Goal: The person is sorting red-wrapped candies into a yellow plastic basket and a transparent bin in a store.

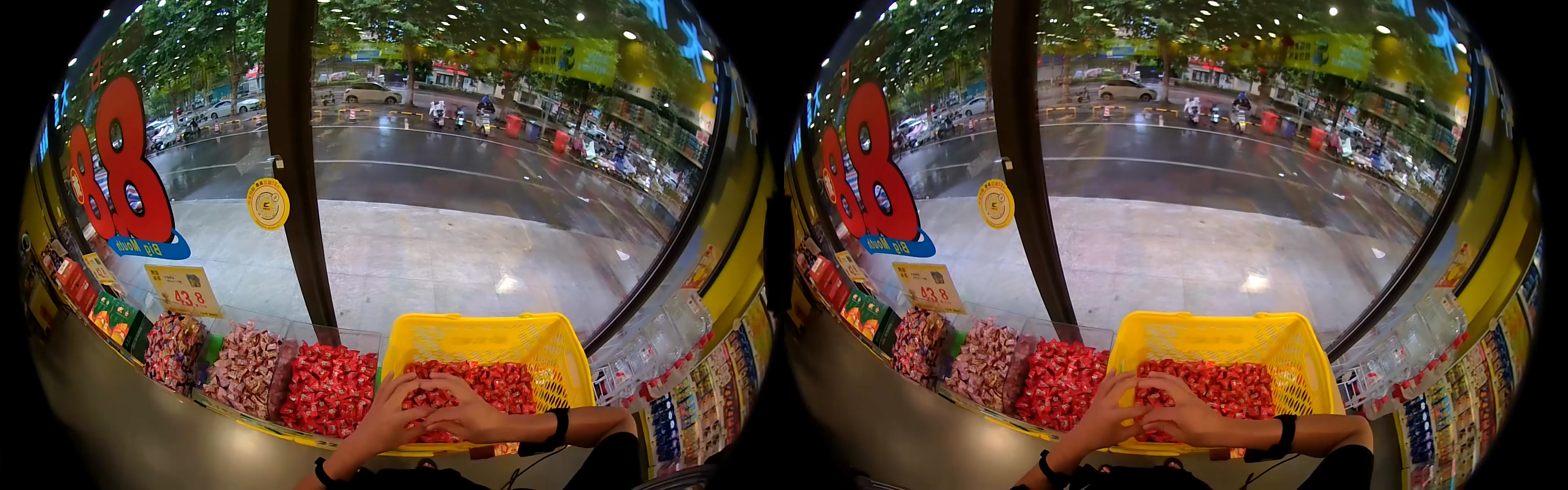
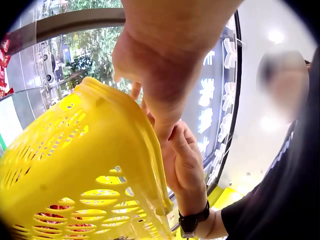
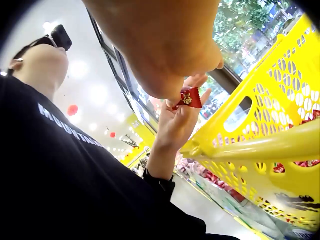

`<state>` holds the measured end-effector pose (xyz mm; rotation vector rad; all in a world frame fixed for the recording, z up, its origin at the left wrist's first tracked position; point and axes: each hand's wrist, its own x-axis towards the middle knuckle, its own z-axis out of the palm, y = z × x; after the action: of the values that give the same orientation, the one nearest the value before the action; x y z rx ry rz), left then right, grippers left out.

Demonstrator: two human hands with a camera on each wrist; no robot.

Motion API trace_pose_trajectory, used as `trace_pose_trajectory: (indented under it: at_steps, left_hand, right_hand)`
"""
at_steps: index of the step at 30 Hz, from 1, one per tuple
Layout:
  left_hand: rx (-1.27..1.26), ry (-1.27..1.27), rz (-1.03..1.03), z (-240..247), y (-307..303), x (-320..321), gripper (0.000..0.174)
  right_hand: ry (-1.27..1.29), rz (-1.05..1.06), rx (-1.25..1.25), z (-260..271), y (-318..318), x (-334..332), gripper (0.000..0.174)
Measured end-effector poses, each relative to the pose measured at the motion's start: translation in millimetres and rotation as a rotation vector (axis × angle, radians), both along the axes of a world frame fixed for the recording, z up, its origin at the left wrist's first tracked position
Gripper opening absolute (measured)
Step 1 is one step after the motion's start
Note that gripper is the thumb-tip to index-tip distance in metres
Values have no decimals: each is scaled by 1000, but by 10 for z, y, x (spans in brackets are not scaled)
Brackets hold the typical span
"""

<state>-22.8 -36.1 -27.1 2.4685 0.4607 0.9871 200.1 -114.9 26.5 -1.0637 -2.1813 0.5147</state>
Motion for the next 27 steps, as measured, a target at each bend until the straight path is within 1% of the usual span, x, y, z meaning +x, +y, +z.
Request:
trace_pose_trajectory:
  at_steps: [2,4,7,10,14,16,17,19,20,22,23,24,26,27]
  left_hand:
    - [-1,-20,-49,12,-2,40,32]
    - [-28,-36,-50,-7,-31,90,29]
    - [-32,-42,-20,-23,-56,137,25]
    - [-23,-59,38,-80,-68,140,25]
    - [8,-73,95,-60,-73,98,27]
    - [52,-47,107,-36,-52,59,24]
    - [74,-35,115,-30,-36,30,23]
    - [57,-98,172,-105,39,-63,23]
    - [48,-130,201,-138,89,-124,23]
    - [10,-165,328,-150,197,-307,21]
    - [-12,-182,392,-164,243,-408,20]
    - [-75,-214,447,-257,293,-493,18]
    - [-198,-284,557,-608,423,-630,16]
    - [-151,-197,599,-749,463,-699,16]
  right_hand:
    - [-8,-49,28,-60,-25,56,20]
    - [20,-93,16,-89,-66,123,19]
    - [-6,-214,90,-57,-107,180,20]
    - [-146,-240,201,18,-100,246,19]
    - [-160,-188,135,-30,-58,260,19]
    - [-155,-148,102,-56,-21,259,23]
    - [-164,-129,68,-74,17,271,21]
    - [-182,-88,-2,-120,131,318,22]
    - [-233,-75,-74,-141,193,385,24]
    - [-335,-46,-216,-177,344,608,28]
    - [-412,-13,-366,-190,464,720,33]
    - [-563,-34,-379,-242,514,793,35]
    - [-868,-75,-395,-339,637,921,39]
    - [-923,-65,-520,-438,719,973,44]
